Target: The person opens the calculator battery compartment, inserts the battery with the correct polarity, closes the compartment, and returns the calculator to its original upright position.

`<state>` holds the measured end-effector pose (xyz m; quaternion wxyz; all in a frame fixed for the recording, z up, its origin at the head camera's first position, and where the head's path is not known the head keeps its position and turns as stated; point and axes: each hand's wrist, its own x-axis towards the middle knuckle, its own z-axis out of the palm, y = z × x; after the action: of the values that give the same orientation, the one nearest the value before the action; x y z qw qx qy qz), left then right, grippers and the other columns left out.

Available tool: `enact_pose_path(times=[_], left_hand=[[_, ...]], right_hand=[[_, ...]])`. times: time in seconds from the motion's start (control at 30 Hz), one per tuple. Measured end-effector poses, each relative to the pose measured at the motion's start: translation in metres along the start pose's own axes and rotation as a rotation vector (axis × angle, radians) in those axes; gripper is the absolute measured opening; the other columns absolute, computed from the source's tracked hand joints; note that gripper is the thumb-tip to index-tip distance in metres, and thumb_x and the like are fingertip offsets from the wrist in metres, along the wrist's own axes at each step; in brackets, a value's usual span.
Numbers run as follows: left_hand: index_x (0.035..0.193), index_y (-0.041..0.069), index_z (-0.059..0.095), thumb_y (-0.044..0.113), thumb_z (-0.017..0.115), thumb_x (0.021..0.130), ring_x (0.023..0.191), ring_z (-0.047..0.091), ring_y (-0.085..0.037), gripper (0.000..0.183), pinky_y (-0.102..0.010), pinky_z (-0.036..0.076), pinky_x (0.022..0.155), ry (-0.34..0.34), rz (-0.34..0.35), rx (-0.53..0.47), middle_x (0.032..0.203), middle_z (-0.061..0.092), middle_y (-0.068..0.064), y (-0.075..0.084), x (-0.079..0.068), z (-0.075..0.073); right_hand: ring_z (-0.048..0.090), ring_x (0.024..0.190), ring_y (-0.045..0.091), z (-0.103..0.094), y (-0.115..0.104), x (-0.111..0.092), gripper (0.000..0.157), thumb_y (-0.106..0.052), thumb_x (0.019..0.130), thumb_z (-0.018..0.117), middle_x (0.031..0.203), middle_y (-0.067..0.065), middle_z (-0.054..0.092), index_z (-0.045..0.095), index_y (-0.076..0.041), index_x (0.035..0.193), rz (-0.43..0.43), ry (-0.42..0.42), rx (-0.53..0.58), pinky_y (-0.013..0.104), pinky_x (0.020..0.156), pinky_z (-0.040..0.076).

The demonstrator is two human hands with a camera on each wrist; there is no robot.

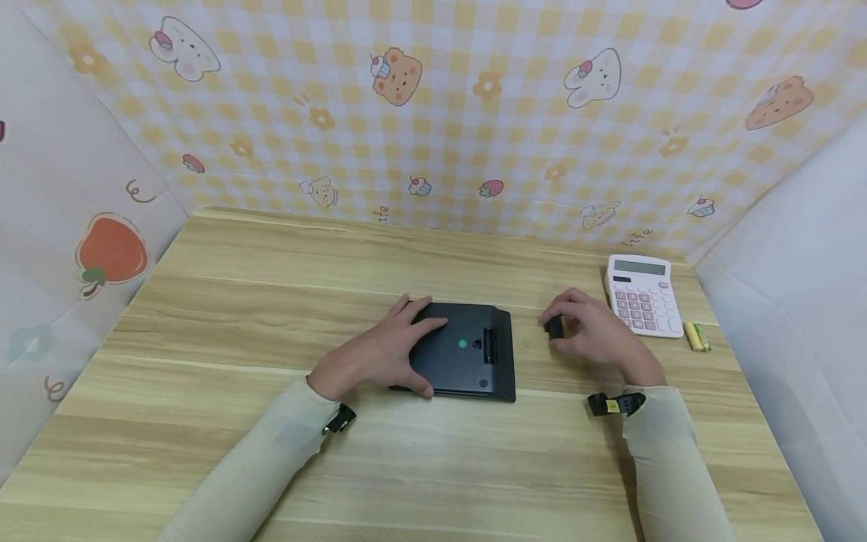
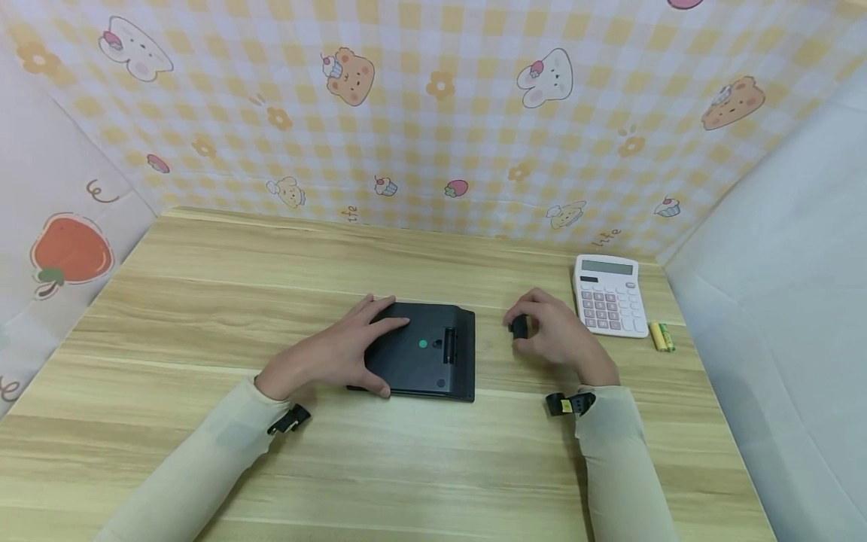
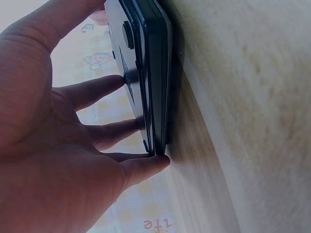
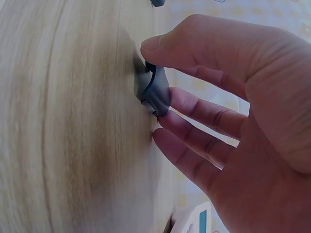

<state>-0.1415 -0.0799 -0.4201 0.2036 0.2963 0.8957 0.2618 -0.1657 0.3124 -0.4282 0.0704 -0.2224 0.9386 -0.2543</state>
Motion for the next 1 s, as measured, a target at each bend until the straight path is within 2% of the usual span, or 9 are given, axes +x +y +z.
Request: enact_pose_path(times=[0.2,0.43,0.73,0.83,1.0], left_hand=[[0.17,0.015,0.045,0.041,0.101,0.08,0.166,0.0,-0.05,0.109,-0.066,0.029,0.126,-0.003,-0.001,0.001,0.183,0.012,-0.017,0.001,0.001,-0.001],[0.17,0.015,0.045,0.042,0.101,0.08,0.166,0.0,-0.05,0.109,-0.066,0.03,0.126,-0.003,-0.003,0.006,0.183,0.012,-0.017,0.001,0.0,-0.001],[0.169,0.016,0.046,0.041,0.102,0.08,0.166,0.001,-0.05,0.108,-0.066,0.03,0.126,0.003,0.0,0.002,0.182,0.013,-0.018,0.002,-0.001,-0.001],[0.169,0.015,0.046,0.041,0.102,0.08,0.166,0.002,-0.051,0.108,-0.067,0.03,0.126,0.005,0.002,0.002,0.182,0.014,-0.018,0.002,-0.001,-0.001],[0.169,0.015,0.046,0.041,0.102,0.079,0.166,0.002,-0.051,0.109,-0.066,0.03,0.126,0.003,0.003,0.006,0.182,0.014,-0.018,0.001,-0.001,-0.001]], right_hand=[[0.062,0.102,0.027,-0.001,0.0,-0.001,0.033,-0.002,0.086,0.089,0.128,0.009,0.066,0.083,-0.013,0.117,0.022,0.001,0.009,0.048,0.09,0.052],[0.063,0.108,0.029,-0.005,-0.004,-0.002,0.033,-0.005,0.086,0.091,0.13,0.009,0.067,0.082,-0.013,0.117,0.038,-0.003,0.028,0.052,0.094,0.053],[0.066,0.12,0.041,-0.025,-0.006,-0.012,0.036,-0.004,0.089,0.089,0.134,0.013,0.069,0.079,-0.008,0.123,0.07,0.028,0.039,0.061,0.099,0.057],[0.067,0.118,0.041,-0.033,-0.002,-0.018,0.036,-0.003,0.088,0.089,0.132,0.012,0.071,0.078,-0.006,0.123,0.052,0.068,0.019,0.059,0.095,0.059],[0.069,0.101,0.034,-0.042,0.009,-0.029,0.039,-0.002,0.084,0.092,0.121,0.01,0.074,0.078,-0.006,0.121,0.01,0.148,-0.046,0.046,0.084,0.061]])
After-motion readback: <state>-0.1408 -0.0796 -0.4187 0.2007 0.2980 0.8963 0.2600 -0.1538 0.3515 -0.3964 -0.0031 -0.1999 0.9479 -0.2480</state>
